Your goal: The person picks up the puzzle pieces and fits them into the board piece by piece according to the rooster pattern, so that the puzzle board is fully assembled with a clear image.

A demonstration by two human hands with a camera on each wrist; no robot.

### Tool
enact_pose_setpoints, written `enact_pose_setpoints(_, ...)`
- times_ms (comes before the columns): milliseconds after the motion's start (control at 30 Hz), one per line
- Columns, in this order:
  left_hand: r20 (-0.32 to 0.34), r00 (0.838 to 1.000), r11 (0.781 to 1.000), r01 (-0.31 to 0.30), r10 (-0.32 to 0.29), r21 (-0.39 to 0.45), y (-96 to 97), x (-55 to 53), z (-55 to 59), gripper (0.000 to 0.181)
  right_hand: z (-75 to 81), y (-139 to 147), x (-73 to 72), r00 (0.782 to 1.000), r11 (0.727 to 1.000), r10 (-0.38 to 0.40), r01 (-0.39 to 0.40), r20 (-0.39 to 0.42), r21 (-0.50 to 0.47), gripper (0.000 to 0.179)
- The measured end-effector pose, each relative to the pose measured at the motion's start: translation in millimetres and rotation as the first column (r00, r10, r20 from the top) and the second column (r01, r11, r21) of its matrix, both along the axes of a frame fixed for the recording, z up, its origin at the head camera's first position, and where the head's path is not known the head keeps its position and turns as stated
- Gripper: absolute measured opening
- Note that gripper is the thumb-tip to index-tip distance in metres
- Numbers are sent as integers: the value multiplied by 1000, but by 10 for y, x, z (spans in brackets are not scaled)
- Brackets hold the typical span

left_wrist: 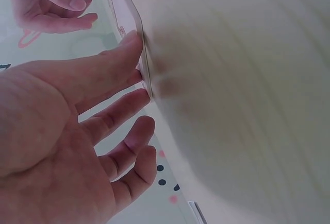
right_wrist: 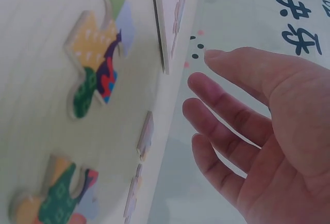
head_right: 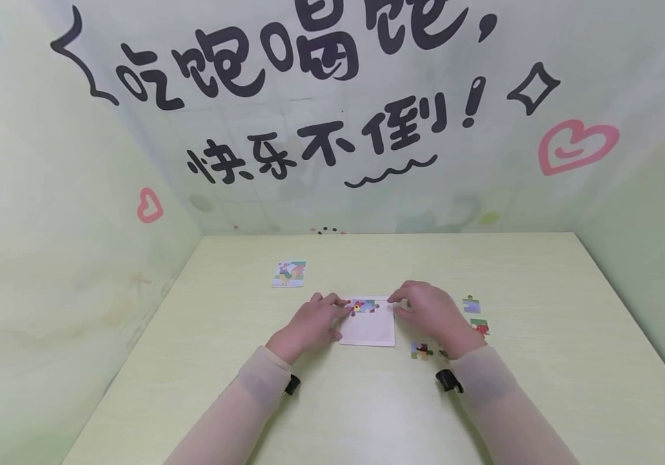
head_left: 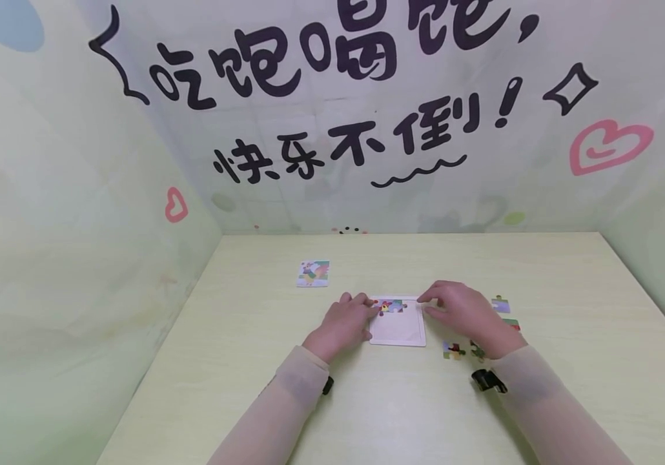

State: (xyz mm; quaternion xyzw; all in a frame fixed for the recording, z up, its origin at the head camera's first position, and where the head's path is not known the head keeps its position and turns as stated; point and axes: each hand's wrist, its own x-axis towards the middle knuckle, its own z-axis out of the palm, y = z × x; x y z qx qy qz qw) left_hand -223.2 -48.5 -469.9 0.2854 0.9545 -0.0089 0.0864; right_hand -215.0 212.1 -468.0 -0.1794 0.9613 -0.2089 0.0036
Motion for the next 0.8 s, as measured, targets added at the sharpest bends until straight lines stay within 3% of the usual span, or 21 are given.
enact_pose_setpoints(800, 24, 1000, 999, -14, 13, 41, -1, 13, -8, 60, 78, 236, 174, 998, 998, -50, 51, 34, -45, 20)
